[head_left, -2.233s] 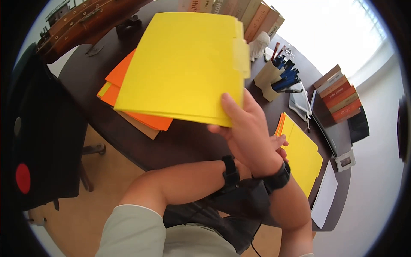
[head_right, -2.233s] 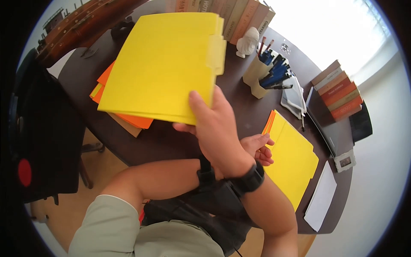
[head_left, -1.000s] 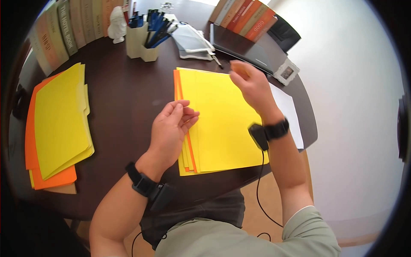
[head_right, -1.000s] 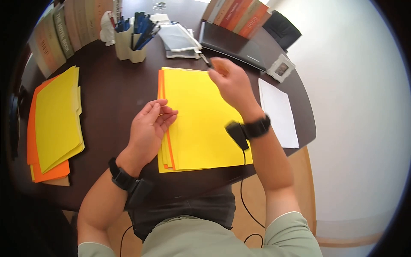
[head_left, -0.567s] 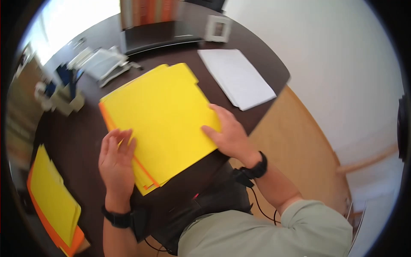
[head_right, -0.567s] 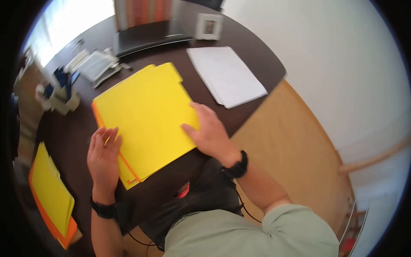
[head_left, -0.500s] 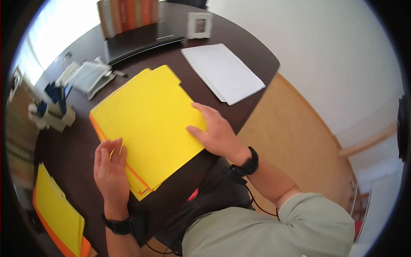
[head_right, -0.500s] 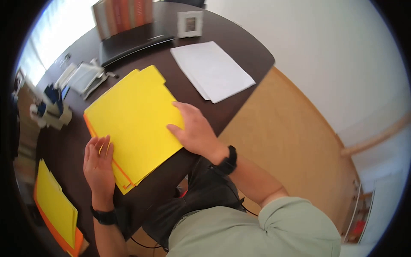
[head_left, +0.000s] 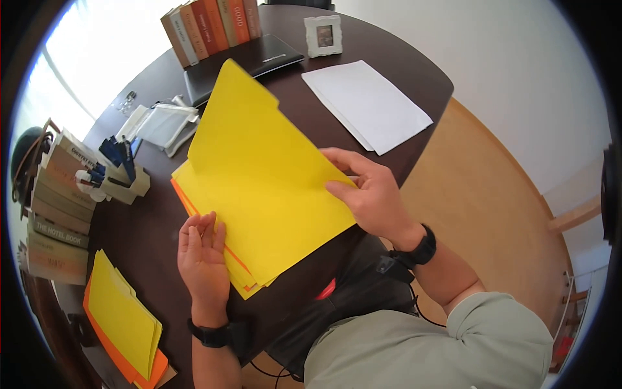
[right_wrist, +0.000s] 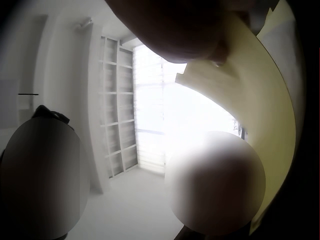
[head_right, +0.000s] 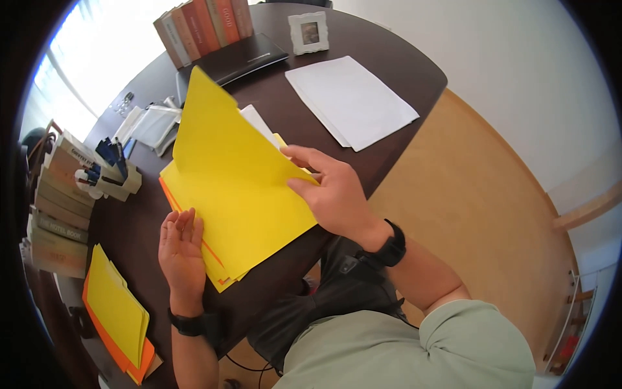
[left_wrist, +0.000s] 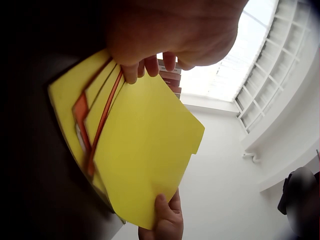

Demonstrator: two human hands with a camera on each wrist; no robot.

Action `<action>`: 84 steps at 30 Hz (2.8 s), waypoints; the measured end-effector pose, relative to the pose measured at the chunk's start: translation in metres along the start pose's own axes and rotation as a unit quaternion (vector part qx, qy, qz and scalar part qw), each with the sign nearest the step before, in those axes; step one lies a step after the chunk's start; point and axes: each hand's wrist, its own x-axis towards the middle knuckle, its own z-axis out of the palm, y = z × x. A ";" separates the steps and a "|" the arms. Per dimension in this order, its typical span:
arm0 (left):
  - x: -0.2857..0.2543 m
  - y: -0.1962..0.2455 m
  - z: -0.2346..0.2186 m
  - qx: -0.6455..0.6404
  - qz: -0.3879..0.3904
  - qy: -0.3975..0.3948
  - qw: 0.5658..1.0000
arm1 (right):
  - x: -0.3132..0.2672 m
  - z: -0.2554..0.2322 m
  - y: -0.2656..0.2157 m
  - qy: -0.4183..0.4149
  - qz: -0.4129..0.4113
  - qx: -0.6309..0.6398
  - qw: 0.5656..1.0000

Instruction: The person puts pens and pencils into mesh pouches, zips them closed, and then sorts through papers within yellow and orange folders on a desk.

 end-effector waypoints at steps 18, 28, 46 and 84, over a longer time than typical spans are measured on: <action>0.001 0.009 0.004 -0.172 -0.128 -0.025 0.976 | 0.009 0.022 -0.056 -0.057 -0.010 -0.009 0.998; 0.002 0.010 0.011 -0.141 -0.153 -0.009 0.978 | -0.013 0.075 -0.075 -0.402 -0.150 0.177 0.886; 0.002 0.013 0.002 -0.257 -0.137 -0.014 0.957 | -0.027 0.076 -0.025 -0.081 -0.307 -0.353 0.880; -0.002 0.011 0.010 -0.245 -0.139 0.000 0.959 | 0.123 -0.199 0.101 0.304 -0.019 -0.435 0.847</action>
